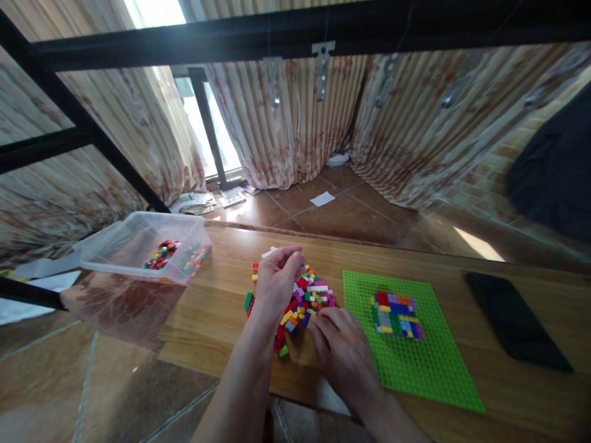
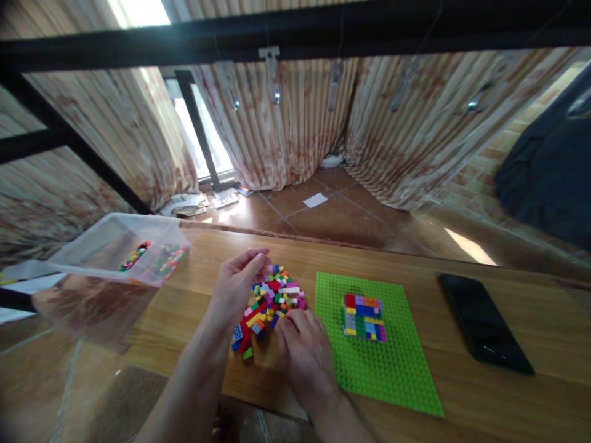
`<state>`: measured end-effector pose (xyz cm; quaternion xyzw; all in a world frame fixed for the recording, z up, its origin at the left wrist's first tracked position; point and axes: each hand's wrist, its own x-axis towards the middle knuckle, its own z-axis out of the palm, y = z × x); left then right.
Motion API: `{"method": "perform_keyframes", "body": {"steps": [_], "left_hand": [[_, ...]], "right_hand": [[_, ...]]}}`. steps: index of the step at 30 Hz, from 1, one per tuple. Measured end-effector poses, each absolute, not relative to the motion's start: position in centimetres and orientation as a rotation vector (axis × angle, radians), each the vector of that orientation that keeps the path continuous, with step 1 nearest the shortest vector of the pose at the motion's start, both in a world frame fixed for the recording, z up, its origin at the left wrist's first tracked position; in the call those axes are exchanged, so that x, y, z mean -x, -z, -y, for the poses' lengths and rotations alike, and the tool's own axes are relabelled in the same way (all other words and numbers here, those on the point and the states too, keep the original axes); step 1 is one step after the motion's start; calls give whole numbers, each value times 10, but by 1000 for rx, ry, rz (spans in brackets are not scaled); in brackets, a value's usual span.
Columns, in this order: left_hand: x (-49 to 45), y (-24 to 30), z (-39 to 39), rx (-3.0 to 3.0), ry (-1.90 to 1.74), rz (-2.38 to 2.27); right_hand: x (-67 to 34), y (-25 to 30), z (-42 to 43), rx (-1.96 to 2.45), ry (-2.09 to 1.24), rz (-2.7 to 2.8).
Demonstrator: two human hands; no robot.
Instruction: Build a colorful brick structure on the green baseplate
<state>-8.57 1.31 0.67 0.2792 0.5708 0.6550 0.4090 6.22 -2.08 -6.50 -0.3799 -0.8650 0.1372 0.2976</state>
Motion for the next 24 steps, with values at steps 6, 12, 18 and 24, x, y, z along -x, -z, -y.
{"method": "perform_keyframes", "body": {"steps": [6, 12, 18, 24], "left_hand": [[86, -5, -14, -725, -1639, -1449], [85, -4, -14, -708, -1637, -1446], [84, -5, -14, -714, -1631, -1451], [84, -5, -14, -721, -1625, -1459]], "right_hand": [[-66, 64, 19, 1037, -332, 2299], [-66, 68, 18, 1077, -283, 2335], [-65, 66, 20, 1102, -410, 2284], [-76, 66, 6, 1145, -347, 2148]]}}
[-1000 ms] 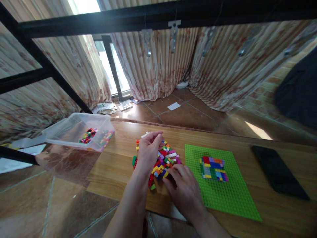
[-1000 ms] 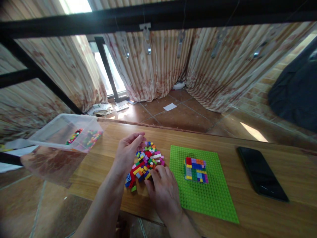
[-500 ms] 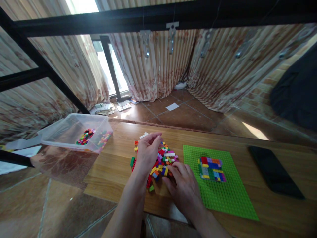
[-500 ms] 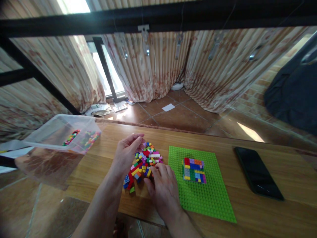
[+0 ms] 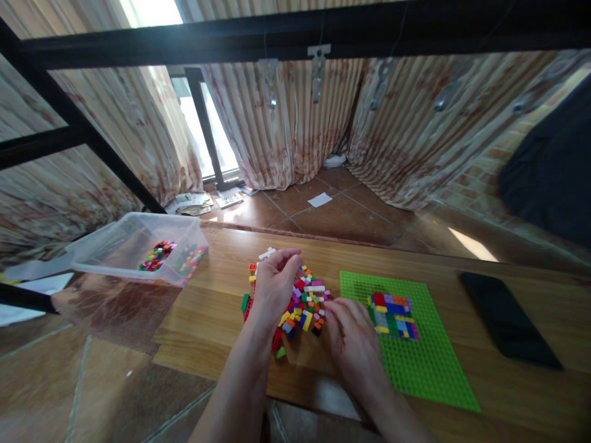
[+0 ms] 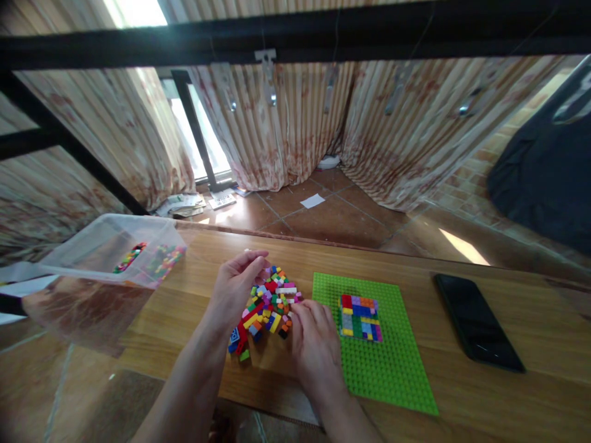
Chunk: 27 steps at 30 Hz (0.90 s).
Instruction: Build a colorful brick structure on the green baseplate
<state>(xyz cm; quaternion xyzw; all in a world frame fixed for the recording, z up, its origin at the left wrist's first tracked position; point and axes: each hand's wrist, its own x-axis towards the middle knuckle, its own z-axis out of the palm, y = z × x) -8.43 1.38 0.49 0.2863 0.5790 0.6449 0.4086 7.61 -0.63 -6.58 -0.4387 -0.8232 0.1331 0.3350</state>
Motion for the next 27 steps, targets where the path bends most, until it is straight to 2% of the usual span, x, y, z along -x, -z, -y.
{"method": "perform_keyframes", "body": {"steps": [6, 27], "left_hand": [[84, -5, -13, -714, -1633, -1450], [82, -6, -14, -759, -1567, -1508]], "right_hand": [[-83, 74, -5, 1224, -199, 2205], [-76, 68, -4, 1189, -318, 2221]]}}
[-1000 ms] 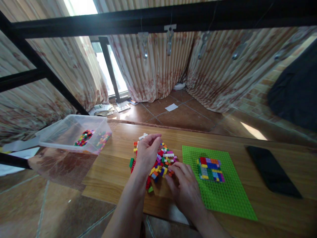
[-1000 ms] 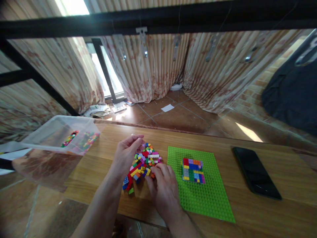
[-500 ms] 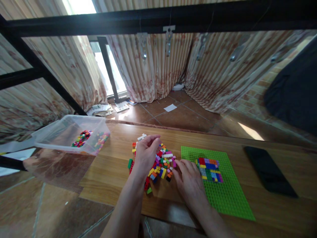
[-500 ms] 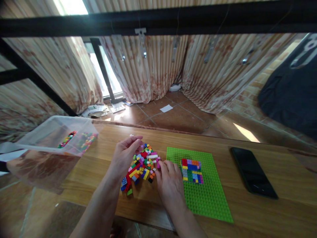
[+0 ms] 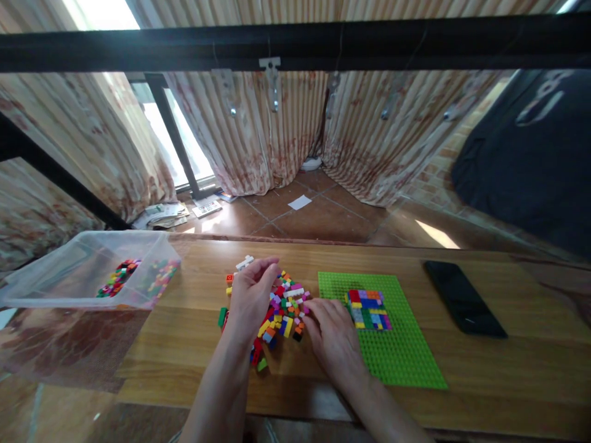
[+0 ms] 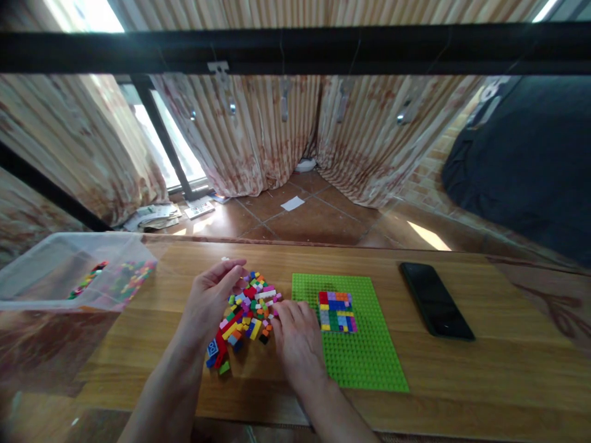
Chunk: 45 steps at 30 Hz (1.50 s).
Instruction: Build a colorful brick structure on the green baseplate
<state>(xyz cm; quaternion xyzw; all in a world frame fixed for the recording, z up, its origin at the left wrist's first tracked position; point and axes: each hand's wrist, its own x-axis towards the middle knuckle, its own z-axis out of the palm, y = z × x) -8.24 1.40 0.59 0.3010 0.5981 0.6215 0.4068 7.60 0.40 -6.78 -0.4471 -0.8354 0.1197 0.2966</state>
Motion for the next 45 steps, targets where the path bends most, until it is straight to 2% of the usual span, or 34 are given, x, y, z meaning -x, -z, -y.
{"method": "perform_keyframes", "body": {"steps": [9, 24, 34, 41, 45], "left_hand": [[81, -8, -13, -774, -1539, -1527], [85, -6, -13, -788, -1569, -1526], [84, -7, -14, -780, -1554, -1529], [82, -6, -14, -798, -1519, -1545], [79, -4, -15, -809, -1483, -1559]], "right_hand": [[-76, 72, -6, 1177, -301, 2204], [-82, 59, 3, 1126, -546, 2230], [-75, 61, 6, 1200, -441, 2317], [-87, 39, 4, 1168, -683, 1969], [-124, 26, -11, 1265, -702, 1691]]}}
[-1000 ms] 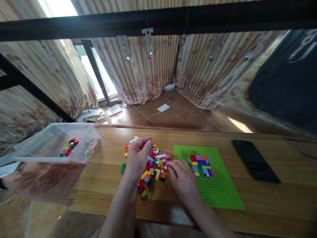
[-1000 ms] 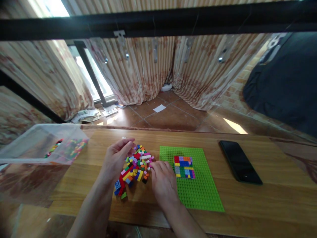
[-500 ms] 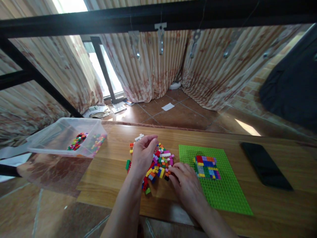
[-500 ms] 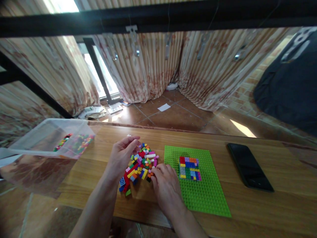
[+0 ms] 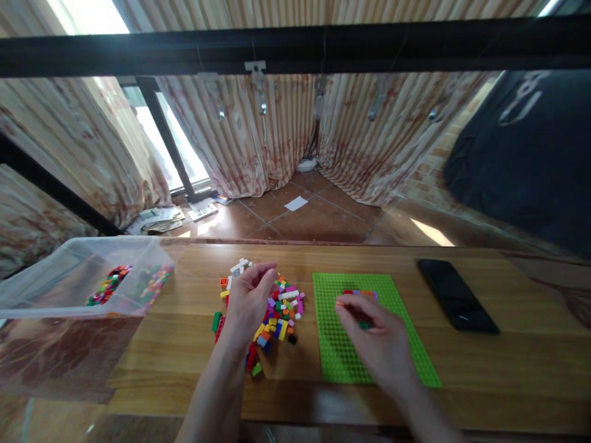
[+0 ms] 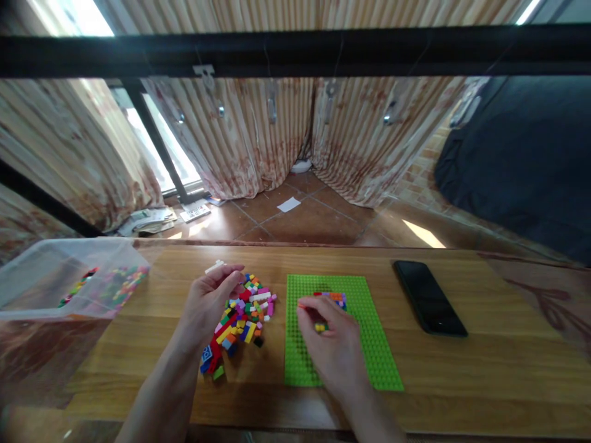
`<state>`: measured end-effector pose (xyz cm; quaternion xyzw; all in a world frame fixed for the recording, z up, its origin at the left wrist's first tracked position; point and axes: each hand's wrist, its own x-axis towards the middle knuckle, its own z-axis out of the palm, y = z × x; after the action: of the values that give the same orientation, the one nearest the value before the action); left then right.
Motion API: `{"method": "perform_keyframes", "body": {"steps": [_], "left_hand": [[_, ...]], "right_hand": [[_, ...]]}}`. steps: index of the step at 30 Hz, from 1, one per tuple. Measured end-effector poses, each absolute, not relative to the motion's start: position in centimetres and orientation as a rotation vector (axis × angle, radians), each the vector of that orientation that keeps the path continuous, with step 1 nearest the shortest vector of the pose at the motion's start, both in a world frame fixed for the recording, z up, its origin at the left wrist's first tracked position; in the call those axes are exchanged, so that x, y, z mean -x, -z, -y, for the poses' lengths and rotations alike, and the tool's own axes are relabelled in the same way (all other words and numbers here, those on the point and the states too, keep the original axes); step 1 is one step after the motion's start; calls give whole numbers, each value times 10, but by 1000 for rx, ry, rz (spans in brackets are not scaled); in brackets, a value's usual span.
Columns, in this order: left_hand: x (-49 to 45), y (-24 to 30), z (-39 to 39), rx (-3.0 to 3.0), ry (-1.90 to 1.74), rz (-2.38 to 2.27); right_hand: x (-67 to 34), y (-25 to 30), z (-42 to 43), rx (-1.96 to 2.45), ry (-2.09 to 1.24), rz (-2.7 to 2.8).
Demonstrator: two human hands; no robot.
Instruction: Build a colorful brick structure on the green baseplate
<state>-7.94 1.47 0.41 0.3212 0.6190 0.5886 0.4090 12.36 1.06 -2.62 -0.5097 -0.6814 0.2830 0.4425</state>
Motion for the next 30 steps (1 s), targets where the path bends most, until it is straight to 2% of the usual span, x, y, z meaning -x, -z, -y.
{"method": "perform_keyframes", "body": {"steps": [5, 11, 21, 30], "left_hand": [[69, 8, -19, -845, -1409, -1535], [38, 24, -18, -1080, -1220, -1490], [-5, 36, -9, -1374, -972, -1512], [-4, 36, -11, -1413, -926, -1524]], "right_hand": [[-180, 28, -36, 1497, -614, 1495], [-204, 37, -40, 1624, -432, 1739], [-194, 43, -38, 1632, -525, 1787], [-189, 41, -36, 1611, -560, 1782]]}}
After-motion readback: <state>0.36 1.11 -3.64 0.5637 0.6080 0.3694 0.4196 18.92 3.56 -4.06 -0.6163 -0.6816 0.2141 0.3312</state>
